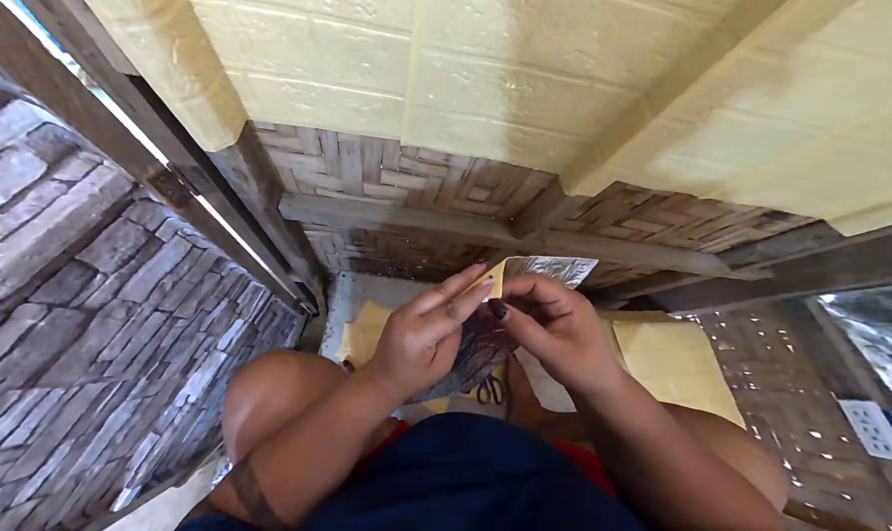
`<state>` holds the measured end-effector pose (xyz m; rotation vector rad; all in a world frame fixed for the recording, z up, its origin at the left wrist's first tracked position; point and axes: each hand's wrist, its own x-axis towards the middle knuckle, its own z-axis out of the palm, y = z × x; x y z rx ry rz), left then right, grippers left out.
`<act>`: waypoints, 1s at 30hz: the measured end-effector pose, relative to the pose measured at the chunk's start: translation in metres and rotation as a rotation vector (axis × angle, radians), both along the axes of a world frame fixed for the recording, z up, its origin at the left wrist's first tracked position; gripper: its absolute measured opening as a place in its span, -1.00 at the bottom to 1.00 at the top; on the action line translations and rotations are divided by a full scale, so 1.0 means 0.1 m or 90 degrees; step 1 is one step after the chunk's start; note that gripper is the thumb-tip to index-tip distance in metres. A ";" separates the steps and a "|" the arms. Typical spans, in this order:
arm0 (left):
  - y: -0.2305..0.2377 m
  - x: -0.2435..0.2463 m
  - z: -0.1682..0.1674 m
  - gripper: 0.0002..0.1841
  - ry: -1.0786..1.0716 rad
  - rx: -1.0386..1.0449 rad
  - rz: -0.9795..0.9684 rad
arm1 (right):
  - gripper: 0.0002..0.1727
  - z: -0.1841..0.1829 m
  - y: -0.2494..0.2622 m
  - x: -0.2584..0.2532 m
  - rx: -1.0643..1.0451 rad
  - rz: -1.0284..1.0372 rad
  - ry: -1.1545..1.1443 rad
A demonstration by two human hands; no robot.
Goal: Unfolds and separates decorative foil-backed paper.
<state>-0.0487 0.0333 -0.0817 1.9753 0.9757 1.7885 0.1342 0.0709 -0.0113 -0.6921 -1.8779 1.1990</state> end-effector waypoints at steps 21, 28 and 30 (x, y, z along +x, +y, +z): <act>-0.03 0.04 -0.03 -0.75 0.092 -0.077 -0.021 | -0.82 -0.07 -0.03 0.33 0.131 0.008 -0.189; 0.00 0.09 -0.11 -0.72 0.262 -0.104 0.017 | -0.79 -0.07 -0.06 0.48 0.100 0.012 -0.360; 0.00 0.12 -0.11 -0.73 0.291 -0.098 0.023 | -0.78 -0.08 -0.06 0.51 0.093 0.017 -0.386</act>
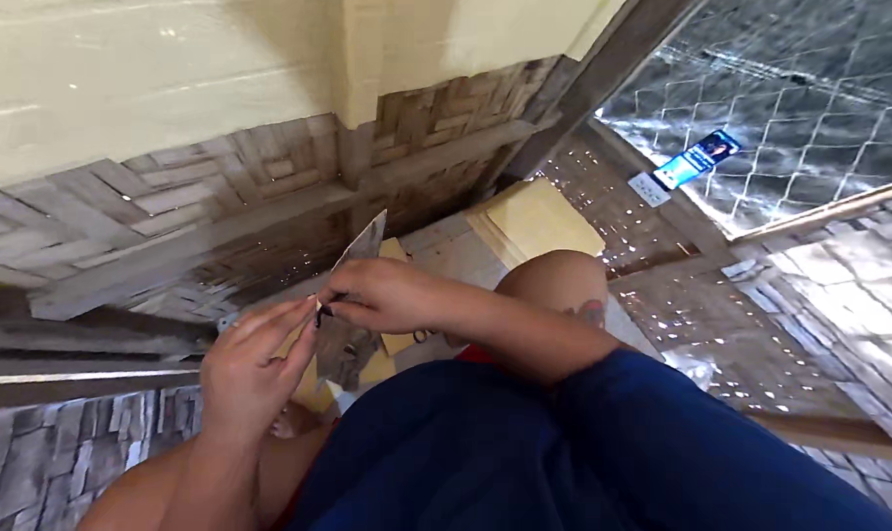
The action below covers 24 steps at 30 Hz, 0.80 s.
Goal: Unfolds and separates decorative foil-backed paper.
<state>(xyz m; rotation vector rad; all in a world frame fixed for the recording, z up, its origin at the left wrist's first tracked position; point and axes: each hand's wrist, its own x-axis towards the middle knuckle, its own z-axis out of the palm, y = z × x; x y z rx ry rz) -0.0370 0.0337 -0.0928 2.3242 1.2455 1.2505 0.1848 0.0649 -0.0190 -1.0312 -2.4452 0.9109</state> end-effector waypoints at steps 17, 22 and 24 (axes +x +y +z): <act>0.02 0.06 -0.07 -0.72 -0.027 -0.027 0.011 | -0.84 -0.17 0.01 0.01 0.017 -0.009 0.052; 0.00 0.07 0.00 -0.73 -0.122 -0.141 -0.007 | -0.84 -0.26 0.02 0.02 0.020 -0.018 0.103; 0.01 0.06 0.01 -0.70 -0.161 -0.178 -0.034 | -0.84 -0.28 0.02 0.02 0.018 -0.036 0.110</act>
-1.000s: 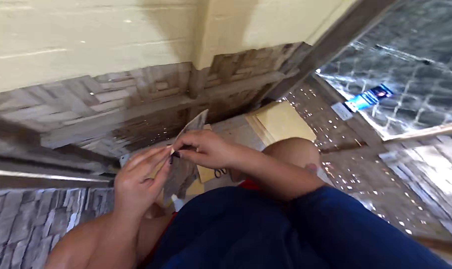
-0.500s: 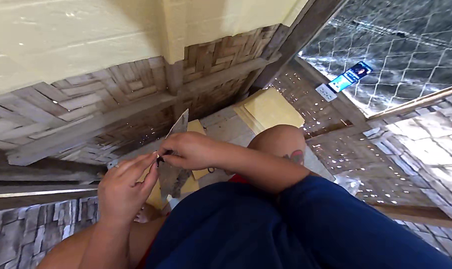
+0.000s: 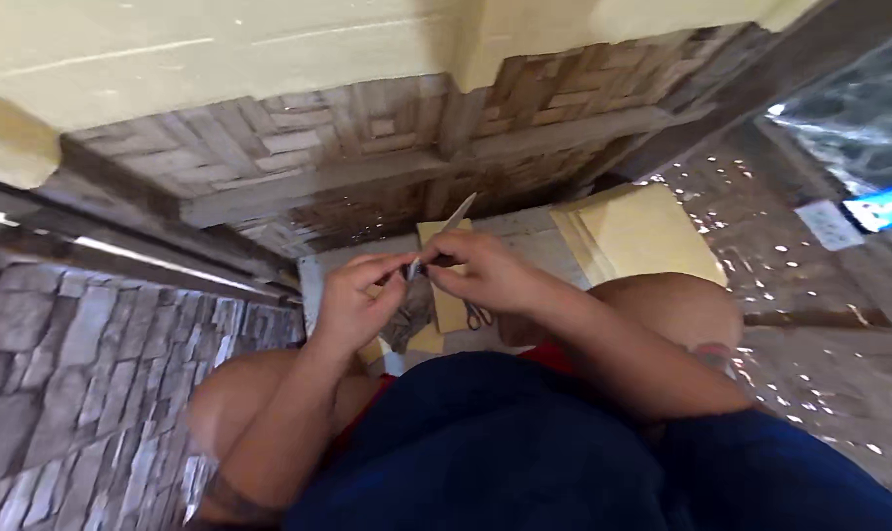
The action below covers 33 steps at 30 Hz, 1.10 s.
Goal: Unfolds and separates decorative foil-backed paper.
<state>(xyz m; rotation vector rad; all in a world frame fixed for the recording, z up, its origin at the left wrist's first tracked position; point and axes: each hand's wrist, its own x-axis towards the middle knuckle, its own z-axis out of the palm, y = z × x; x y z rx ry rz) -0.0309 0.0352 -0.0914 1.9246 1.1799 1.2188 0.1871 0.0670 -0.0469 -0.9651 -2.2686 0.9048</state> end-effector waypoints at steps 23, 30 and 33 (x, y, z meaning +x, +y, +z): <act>0.05 0.05 -0.05 -0.82 -0.066 -0.027 0.043 | -0.84 -0.07 0.05 -0.07 -0.036 -0.037 0.039; 0.07 -0.02 -0.04 -0.84 -0.302 -0.162 0.083 | -0.86 -0.38 0.12 0.00 -0.220 -0.081 0.194; 0.10 -0.01 -0.07 -0.85 -0.378 -0.196 0.062 | -0.80 -0.38 0.01 -0.02 -0.394 -0.133 0.269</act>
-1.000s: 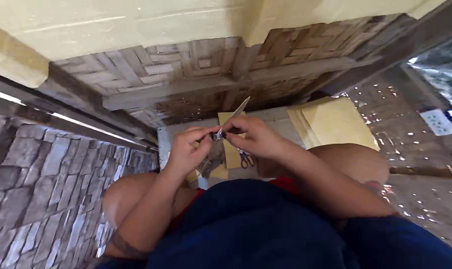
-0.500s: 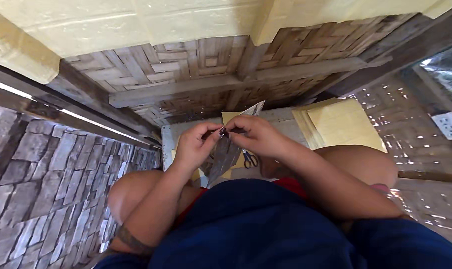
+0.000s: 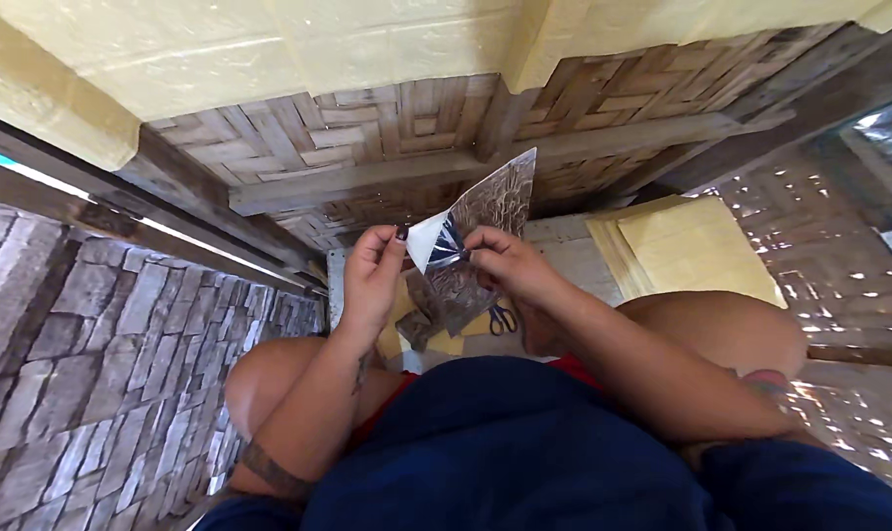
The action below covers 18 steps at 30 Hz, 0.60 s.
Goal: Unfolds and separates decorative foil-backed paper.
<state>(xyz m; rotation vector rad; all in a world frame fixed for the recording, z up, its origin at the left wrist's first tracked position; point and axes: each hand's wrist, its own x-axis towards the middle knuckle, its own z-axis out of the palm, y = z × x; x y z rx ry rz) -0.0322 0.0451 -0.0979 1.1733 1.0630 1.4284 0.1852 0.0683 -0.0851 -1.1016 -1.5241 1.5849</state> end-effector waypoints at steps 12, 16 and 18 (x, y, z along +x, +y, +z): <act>0.00 0.13 -0.09 -0.87 -0.040 0.043 -0.116 | -0.79 0.08 0.05 -0.14 -0.529 -0.156 0.389; -0.01 0.14 -0.10 -0.83 -0.052 0.008 -0.113 | -0.55 0.07 0.03 -0.12 -0.426 -0.109 0.329; -0.01 0.15 -0.10 -0.83 -0.065 -0.023 -0.113 | -0.61 0.01 0.01 -0.10 -0.312 -0.075 0.287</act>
